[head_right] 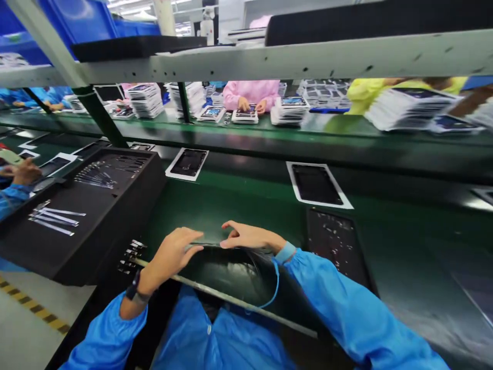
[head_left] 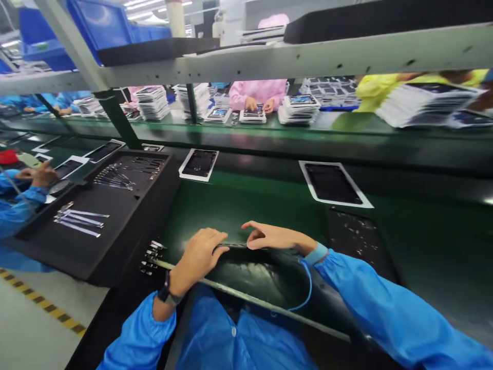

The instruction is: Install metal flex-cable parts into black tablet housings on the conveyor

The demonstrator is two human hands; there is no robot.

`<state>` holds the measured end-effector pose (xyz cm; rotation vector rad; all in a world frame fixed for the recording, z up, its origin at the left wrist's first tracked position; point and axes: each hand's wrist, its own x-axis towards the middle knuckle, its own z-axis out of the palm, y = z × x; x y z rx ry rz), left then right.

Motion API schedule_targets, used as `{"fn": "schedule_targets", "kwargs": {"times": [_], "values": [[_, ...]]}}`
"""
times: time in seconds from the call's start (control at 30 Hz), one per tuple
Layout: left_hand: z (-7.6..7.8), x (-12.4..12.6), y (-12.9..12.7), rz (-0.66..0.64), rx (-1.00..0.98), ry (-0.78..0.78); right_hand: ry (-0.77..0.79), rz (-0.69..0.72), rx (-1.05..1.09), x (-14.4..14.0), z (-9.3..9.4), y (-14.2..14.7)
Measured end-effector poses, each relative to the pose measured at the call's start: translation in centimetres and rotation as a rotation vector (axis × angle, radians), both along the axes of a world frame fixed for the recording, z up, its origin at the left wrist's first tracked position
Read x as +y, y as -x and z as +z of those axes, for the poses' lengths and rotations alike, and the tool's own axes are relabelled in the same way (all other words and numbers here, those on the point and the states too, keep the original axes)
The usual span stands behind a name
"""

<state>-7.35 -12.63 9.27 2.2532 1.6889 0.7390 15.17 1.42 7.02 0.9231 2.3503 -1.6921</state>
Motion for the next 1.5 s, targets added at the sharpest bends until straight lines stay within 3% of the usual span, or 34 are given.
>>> {"fn": "schedule_targets", "kwargs": {"times": [0.1,0.23,0.33,0.47,0.63,0.83,0.93,1.13,1.5], "values": [[-1.8,3.5,0.0,-0.073,-0.171,0.218,0.025,0.061,-0.010,1.9,0.2,-1.6],[-3.1,8.3,1.9,-0.113,-0.289,0.436,-0.196,-0.023,0.055,4.1,1.0,-2.4],[-4.2,10.8,3.0,-0.081,-0.266,0.469,-0.469,-0.099,-0.012,3.8,0.2,-0.5],[-5.9,11.6,3.6,-0.005,-0.202,0.405,-0.739,-0.190,-0.134,2.5,-3.0,3.5],[-7.1,9.8,3.1,0.060,-0.108,0.353,-0.752,-0.199,-0.114,2.1,-5.6,5.1],[-7.2,8.5,3.2,0.074,-0.119,0.302,-0.710,-0.199,0.012,2.0,-5.7,4.5],[-7.1,9.6,4.1,0.058,-0.150,0.309,-0.634,-0.234,0.111,3.5,-5.8,4.7],[-7.8,13.0,4.2,0.090,-0.149,0.284,-0.641,-0.284,0.174,6.7,-6.7,6.5],[-8.9,14.7,4.2,0.114,-0.169,0.246,-0.650,-0.300,0.331,7.5,-8.7,6.6]]}}
